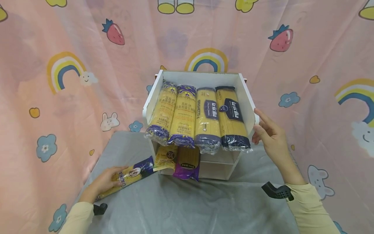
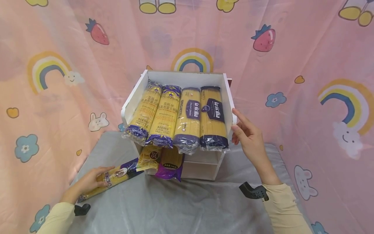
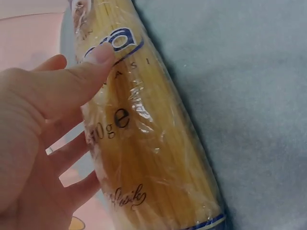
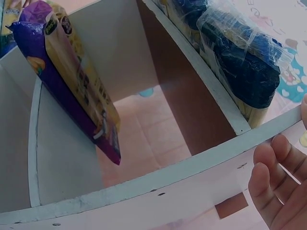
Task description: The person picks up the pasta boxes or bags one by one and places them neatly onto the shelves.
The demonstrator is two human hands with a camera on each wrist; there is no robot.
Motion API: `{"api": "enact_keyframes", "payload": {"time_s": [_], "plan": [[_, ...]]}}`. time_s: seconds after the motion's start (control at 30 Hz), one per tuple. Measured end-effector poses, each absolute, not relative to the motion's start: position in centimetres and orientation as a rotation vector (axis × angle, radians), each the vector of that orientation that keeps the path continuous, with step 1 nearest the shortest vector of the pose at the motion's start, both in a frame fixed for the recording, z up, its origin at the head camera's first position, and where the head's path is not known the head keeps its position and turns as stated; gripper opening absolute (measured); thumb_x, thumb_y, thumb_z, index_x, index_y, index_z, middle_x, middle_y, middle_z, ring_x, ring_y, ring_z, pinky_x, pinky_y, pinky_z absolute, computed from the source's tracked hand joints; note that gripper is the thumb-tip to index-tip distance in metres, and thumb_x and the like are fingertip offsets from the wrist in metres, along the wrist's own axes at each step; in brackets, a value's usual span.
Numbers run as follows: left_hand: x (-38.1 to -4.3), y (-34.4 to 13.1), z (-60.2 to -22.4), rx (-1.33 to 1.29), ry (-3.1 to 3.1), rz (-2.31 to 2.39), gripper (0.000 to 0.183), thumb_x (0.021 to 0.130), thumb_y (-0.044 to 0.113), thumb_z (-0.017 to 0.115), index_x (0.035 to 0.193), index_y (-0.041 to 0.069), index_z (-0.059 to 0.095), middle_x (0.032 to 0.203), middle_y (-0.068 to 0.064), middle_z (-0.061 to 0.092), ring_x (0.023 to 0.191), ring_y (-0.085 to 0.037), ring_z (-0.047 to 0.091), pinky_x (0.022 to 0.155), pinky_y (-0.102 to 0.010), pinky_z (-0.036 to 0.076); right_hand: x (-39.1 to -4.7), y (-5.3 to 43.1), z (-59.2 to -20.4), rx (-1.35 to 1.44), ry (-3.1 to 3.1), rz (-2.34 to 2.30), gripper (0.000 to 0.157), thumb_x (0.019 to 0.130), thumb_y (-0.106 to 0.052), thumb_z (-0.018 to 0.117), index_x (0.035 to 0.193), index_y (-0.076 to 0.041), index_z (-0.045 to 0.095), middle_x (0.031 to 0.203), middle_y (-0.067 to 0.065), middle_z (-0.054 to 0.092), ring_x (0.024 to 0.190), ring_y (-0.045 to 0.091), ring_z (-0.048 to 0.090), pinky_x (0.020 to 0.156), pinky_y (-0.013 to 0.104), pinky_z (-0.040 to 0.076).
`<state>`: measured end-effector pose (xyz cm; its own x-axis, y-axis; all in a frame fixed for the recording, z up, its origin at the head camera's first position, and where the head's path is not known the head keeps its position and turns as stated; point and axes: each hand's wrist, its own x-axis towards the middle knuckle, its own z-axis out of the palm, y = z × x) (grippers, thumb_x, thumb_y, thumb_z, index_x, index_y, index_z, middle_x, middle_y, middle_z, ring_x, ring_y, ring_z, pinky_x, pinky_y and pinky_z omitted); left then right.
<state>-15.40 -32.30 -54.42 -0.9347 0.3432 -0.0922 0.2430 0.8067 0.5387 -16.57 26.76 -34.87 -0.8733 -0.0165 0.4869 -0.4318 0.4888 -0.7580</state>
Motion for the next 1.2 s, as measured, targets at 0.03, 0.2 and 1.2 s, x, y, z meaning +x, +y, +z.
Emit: {"api": "enact_keyframes", "payload": {"time_s": [0.03, 0.2, 1.2], "plan": [[-15.4, -32.3, -54.4, 0.454, 2.792, 0.804, 0.068, 0.081, 0.014, 0.08, 0.143, 0.012, 0.053, 0.145, -0.019, 0.054, 0.133, -0.05, 0.047, 0.105, -0.065, 0.041, -16.6, 26.7, -34.8, 0.366, -2.32, 1.358, 0.051, 0.101, -0.012, 0.055, 0.15, -0.025, 0.045, 0.08, -0.015, 0.058, 0.061, 0.005, 0.059, 0.056, 0.017, 0.052], [-15.6, -32.2, -54.7, 0.415, 2.734, 0.817, 0.067, 0.083, 0.009, 0.076, 0.145, 0.014, 0.051, 0.146, -0.021, 0.051, 0.134, -0.051, 0.044, 0.105, -0.065, 0.042, -16.4, 26.5, -34.5, 0.333, -2.328, 1.37, 0.051, 0.101, -0.012, 0.055, 0.149, -0.026, 0.046, 0.082, -0.016, 0.059, 0.061, 0.006, 0.059, 0.057, 0.017, 0.053], [-15.5, -32.3, -53.9, 0.485, 2.603, 0.896, 0.072, 0.082, -0.002, 0.071, 0.147, 0.02, 0.049, 0.152, -0.018, 0.047, 0.092, -0.015, 0.063, 0.064, -0.023, 0.052, -16.5, 26.6, -34.5, 0.315, -2.345, 1.364, 0.051, 0.101, -0.015, 0.056, 0.15, -0.028, 0.045, 0.085, -0.016, 0.06, 0.063, 0.006, 0.06, 0.058, 0.017, 0.053]]}}
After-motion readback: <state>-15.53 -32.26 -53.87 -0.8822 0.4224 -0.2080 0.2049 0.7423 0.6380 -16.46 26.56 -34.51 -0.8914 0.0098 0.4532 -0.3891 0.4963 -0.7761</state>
